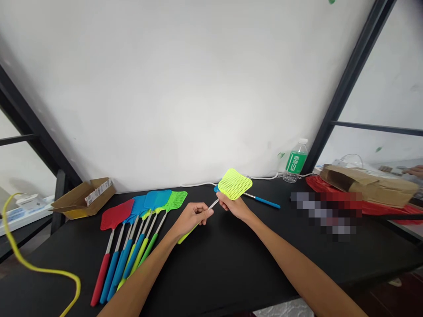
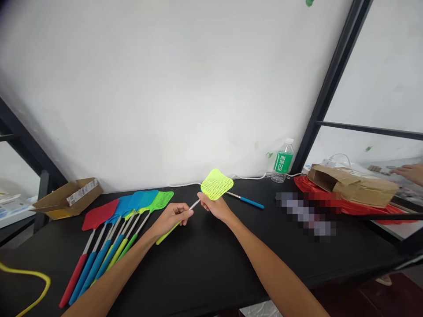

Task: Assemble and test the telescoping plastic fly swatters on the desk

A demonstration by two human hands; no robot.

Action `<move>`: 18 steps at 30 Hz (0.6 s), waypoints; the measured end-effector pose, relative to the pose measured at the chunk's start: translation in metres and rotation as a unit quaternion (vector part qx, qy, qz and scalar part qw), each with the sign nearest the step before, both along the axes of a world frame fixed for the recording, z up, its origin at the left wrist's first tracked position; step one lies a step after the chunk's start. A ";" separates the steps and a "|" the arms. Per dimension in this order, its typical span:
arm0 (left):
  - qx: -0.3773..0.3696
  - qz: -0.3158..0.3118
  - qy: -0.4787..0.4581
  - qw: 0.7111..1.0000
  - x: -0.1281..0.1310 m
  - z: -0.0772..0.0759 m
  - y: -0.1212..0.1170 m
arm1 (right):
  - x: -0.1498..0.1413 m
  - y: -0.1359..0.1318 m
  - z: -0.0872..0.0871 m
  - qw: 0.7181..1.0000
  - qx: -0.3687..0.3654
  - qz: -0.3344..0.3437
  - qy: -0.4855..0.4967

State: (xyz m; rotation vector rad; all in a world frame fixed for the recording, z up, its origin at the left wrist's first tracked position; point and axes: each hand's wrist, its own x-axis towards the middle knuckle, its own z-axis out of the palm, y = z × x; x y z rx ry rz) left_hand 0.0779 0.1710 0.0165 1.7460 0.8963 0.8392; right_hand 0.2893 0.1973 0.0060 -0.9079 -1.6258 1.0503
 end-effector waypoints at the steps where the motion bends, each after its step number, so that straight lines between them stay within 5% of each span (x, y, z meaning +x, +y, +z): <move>1: -0.003 -0.004 0.006 1.000 0.000 0.001 -0.001 | 0.000 0.000 0.000 1.000 0.002 0.001 -0.002; 11: -0.027 -0.105 0.034 0.994 -0.007 0.011 0.000 | -0.004 0.000 -0.003 0.999 -0.010 0.037 0.031; 18: -0.015 -0.039 -0.013 0.999 0.000 0.003 0.000 | -0.002 0.001 -0.002 1.000 -0.005 0.017 0.024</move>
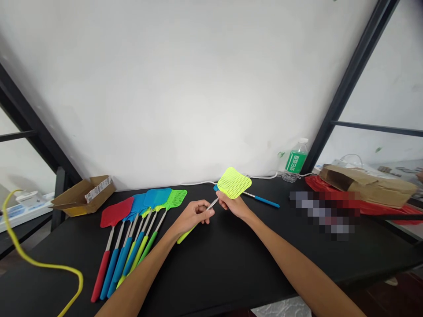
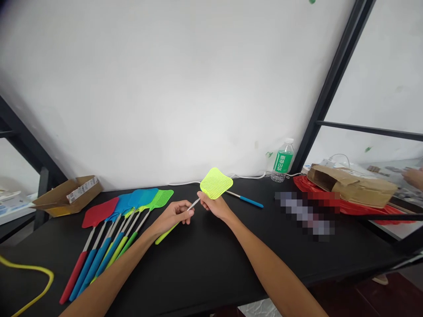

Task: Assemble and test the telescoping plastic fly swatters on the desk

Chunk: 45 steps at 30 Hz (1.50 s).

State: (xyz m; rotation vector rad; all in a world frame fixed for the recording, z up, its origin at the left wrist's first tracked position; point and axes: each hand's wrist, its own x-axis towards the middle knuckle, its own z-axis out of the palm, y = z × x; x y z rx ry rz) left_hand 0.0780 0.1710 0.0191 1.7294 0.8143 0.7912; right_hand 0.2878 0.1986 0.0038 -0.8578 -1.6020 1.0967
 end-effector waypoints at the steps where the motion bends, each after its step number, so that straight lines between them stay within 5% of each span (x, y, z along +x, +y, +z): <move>1: -0.001 0.011 -0.006 1.000 0.001 -0.001 0.000 | 0.001 0.000 0.001 1.000 0.001 -0.002 -0.003; 15: -0.017 -0.055 0.040 0.998 -0.007 0.008 0.001 | -0.003 -0.002 0.002 1.000 -0.009 0.011 0.013; 27: -0.007 0.023 -0.023 0.999 0.003 -0.001 0.000 | 0.003 0.000 0.003 1.000 0.004 -0.020 0.003; 40: -0.047 -0.034 0.026 0.998 -0.005 0.001 0.004 | 0.000 -0.001 0.001 1.000 0.002 0.002 0.008; 45: -0.005 -0.008 0.008 1.000 0.000 -0.002 0.002 | 0.001 0.000 0.002 1.000 0.004 -0.016 0.009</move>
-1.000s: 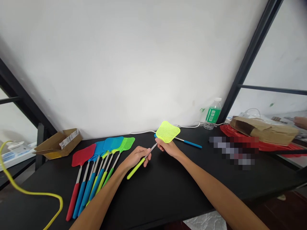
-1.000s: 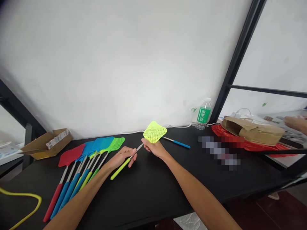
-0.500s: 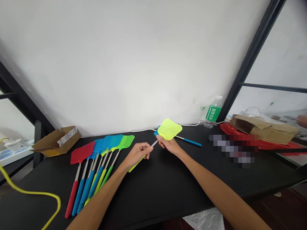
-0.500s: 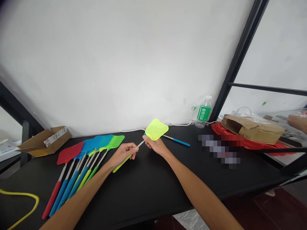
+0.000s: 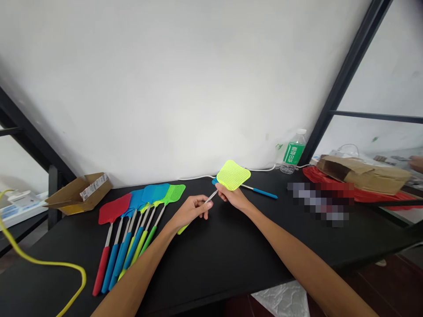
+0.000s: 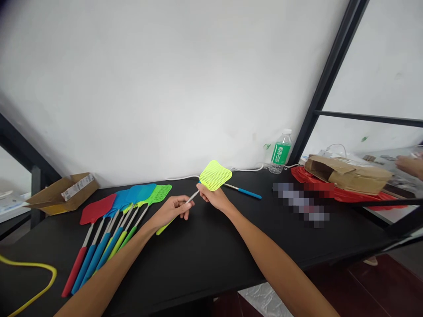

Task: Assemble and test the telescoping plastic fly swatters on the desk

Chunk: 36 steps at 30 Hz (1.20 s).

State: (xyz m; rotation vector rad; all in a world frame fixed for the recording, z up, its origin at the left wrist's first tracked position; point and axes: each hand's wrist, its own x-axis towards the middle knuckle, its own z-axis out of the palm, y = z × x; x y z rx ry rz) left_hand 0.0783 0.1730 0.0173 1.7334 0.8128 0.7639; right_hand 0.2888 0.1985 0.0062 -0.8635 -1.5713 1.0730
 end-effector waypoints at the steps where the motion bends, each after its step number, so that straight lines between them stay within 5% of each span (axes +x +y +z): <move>1: 0.006 0.015 -0.006 1.000 0.001 -0.001 0.000 | 0.001 0.000 0.000 1.000 0.002 -0.002 0.000; 5: 0.010 0.037 -0.007 0.999 0.001 -0.001 0.000 | 0.002 0.001 0.001 1.000 0.002 -0.005 -0.004; 19: -0.027 -0.046 0.028 0.998 -0.005 0.006 0.000 | 0.002 0.002 0.002 0.999 -0.008 -0.008 0.030; 28: 0.024 0.037 -0.007 0.999 0.002 -0.005 0.003 | 0.008 0.007 0.003 0.997 -0.003 -0.053 0.062; 36: -0.010 -0.023 0.020 0.999 -0.002 0.007 0.000 | 0.008 0.008 0.003 0.996 -0.007 -0.048 0.072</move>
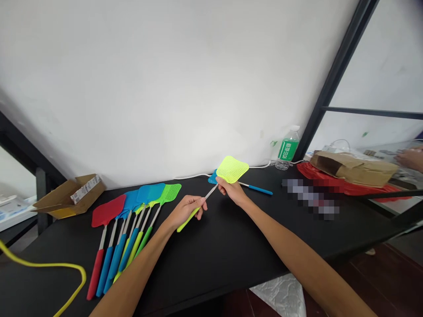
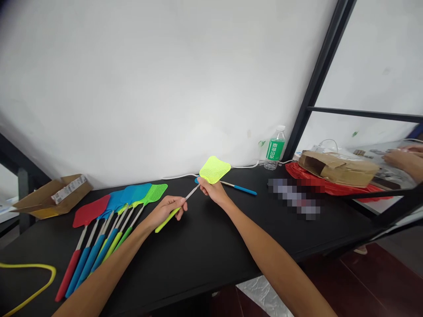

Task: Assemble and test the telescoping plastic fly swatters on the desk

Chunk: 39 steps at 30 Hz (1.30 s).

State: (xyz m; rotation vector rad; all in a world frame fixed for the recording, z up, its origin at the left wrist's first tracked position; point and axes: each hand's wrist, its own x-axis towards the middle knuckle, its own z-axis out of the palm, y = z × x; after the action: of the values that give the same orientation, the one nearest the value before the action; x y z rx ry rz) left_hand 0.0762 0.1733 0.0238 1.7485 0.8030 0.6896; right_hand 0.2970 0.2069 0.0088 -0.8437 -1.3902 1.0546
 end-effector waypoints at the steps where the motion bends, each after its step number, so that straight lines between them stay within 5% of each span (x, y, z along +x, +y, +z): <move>1: -0.006 -0.010 0.009 1.000 -0.001 0.001 0.000 | 0.000 0.000 0.000 1.000 0.002 0.002 0.001; 16: 0.014 0.062 -0.051 0.997 0.004 -0.009 0.001 | -0.010 -0.005 0.000 0.992 -0.070 0.094 0.051; 26: 0.012 0.109 -0.024 0.994 0.010 -0.010 0.000 | -0.010 -0.001 -0.006 0.999 -0.015 0.009 -0.035; 39: -0.024 0.017 0.016 0.999 0.003 -0.004 0.001 | -0.007 0.006 -0.010 0.999 -0.033 0.007 -0.019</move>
State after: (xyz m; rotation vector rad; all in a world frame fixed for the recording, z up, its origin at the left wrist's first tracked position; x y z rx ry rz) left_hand 0.0787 0.1742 0.0200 1.7096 0.8669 0.6606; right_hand 0.2898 0.2125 -0.0011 -0.9065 -1.4020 1.1051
